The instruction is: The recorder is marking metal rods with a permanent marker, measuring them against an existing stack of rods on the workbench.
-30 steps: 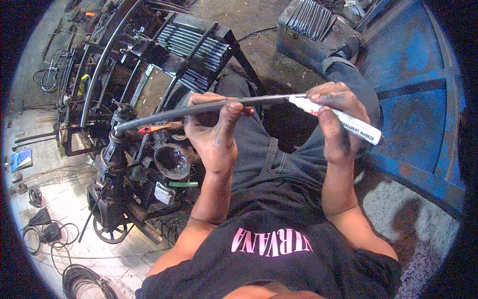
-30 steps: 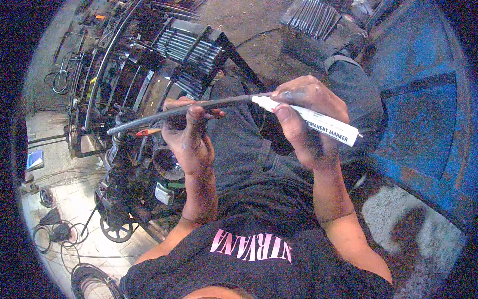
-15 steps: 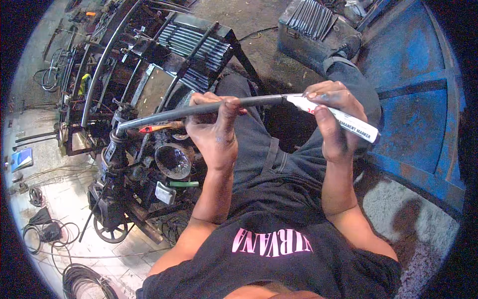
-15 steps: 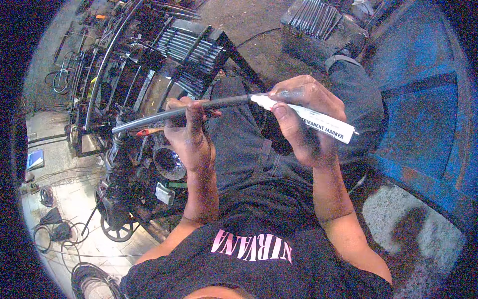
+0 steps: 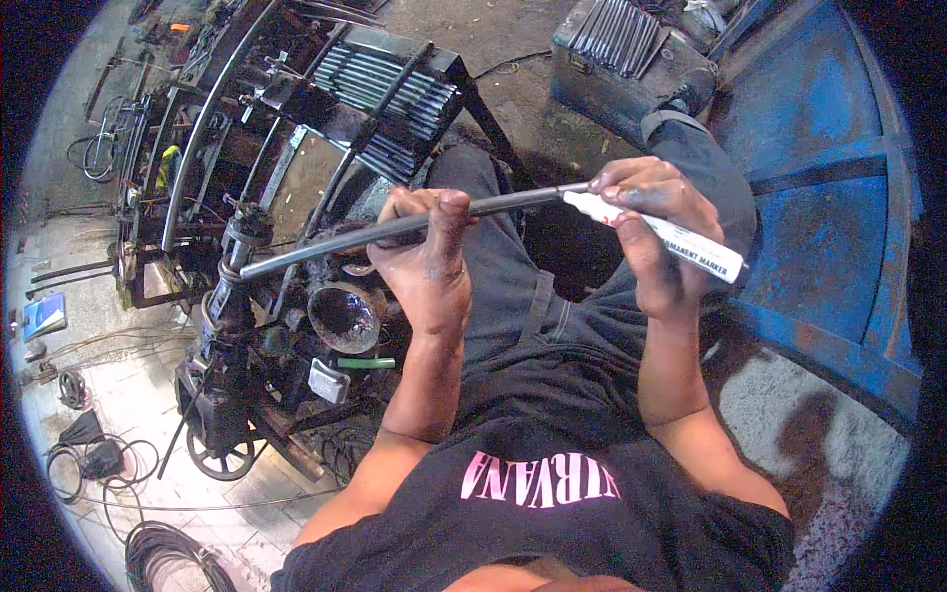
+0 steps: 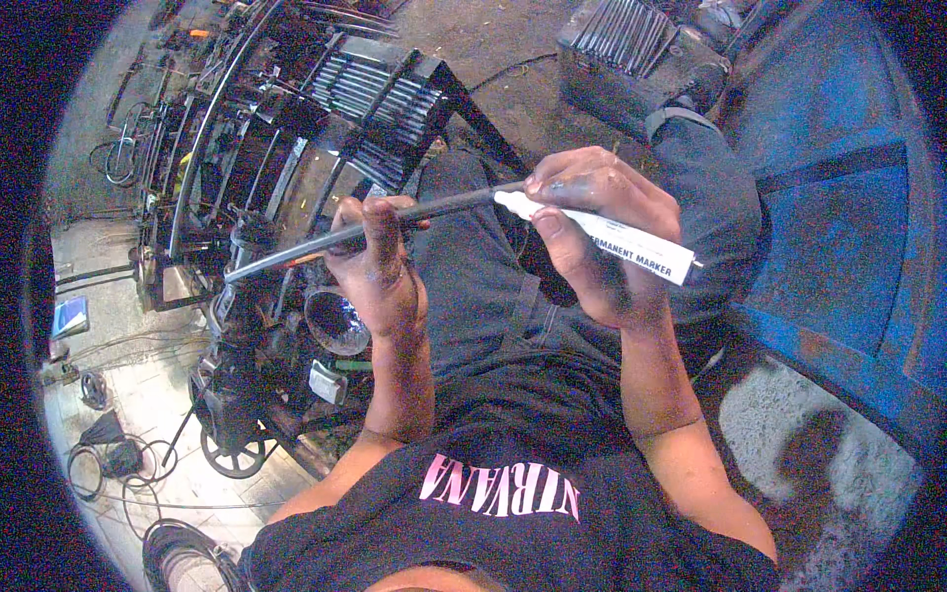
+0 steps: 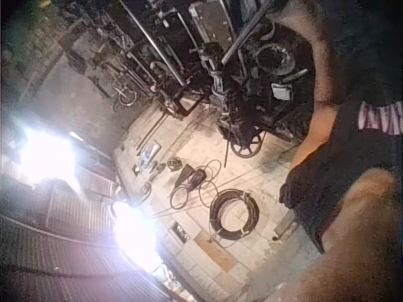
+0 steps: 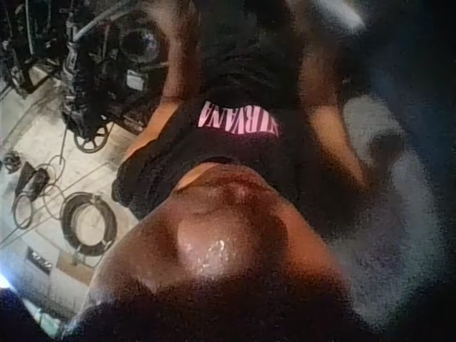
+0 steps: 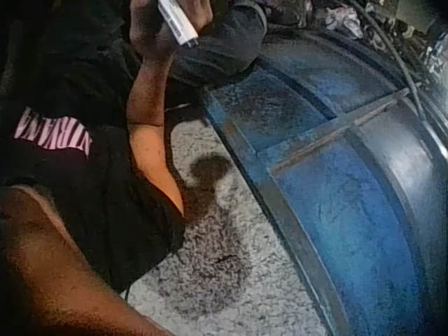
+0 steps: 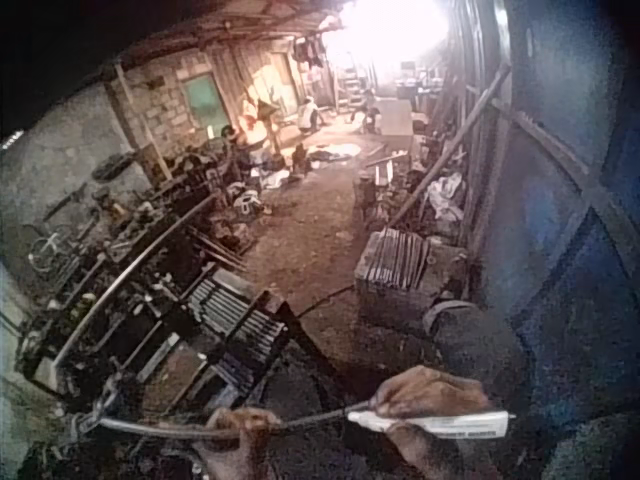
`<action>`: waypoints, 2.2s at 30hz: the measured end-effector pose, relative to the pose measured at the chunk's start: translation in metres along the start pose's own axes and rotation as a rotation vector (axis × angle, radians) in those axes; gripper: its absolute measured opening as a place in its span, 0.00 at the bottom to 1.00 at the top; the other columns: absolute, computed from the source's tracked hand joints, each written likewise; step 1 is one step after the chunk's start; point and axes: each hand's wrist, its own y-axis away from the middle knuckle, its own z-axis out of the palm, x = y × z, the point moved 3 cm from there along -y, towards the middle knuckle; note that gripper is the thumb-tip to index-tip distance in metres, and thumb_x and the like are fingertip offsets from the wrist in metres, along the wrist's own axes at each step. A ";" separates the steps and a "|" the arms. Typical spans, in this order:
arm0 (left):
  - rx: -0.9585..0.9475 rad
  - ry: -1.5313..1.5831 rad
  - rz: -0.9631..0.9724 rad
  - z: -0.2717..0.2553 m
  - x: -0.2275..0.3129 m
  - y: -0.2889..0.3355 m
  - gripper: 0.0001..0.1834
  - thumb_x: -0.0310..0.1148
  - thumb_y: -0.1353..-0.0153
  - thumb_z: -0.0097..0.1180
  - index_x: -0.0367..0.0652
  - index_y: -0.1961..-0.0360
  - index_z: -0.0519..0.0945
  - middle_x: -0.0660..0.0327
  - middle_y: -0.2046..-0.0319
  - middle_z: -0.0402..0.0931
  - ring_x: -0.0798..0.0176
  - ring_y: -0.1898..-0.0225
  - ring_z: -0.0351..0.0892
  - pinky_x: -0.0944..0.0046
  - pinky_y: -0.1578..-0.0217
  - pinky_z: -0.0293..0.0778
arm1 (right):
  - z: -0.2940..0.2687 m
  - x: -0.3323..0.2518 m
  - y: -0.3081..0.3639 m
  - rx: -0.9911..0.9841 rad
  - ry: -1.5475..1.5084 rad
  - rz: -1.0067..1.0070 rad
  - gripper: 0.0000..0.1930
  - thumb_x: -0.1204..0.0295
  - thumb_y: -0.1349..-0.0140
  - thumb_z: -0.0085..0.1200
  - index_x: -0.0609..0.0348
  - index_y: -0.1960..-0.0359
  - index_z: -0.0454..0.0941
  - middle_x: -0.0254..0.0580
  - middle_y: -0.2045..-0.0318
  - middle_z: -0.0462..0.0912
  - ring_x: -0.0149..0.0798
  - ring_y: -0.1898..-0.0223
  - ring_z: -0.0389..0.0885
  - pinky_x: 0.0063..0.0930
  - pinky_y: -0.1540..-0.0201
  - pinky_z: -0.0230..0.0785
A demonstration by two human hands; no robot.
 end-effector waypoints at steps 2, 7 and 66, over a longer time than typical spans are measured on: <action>0.016 -0.040 -0.009 -0.002 0.001 0.000 0.22 0.32 0.42 0.69 0.45 0.80 0.64 0.65 0.77 0.71 0.73 0.74 0.68 0.71 0.70 0.69 | 0.000 0.001 0.000 -0.012 0.022 -0.009 0.03 0.79 0.47 0.56 0.65 0.70 0.77 0.51 0.71 0.82 0.45 0.67 0.84 0.32 0.63 0.76; -0.011 -0.180 0.015 -0.006 -0.003 -0.002 0.18 0.42 0.33 0.58 0.44 0.77 0.71 0.61 0.77 0.76 0.75 0.79 0.63 0.72 0.75 0.59 | -0.002 0.004 0.001 -0.074 -0.030 -0.002 0.04 0.78 0.43 0.55 0.65 0.68 0.78 0.51 0.69 0.82 0.43 0.68 0.84 0.32 0.63 0.76; 0.136 -0.500 -0.328 -0.072 -0.162 -0.078 0.17 0.40 0.31 0.51 0.35 0.56 0.77 0.57 0.69 0.80 0.67 0.73 0.78 0.64 0.71 0.74 | 0.149 0.186 0.037 -0.193 0.474 0.301 0.19 0.83 0.56 0.57 0.62 0.58 0.74 0.57 0.70 0.79 0.62 0.66 0.79 0.49 0.64 0.71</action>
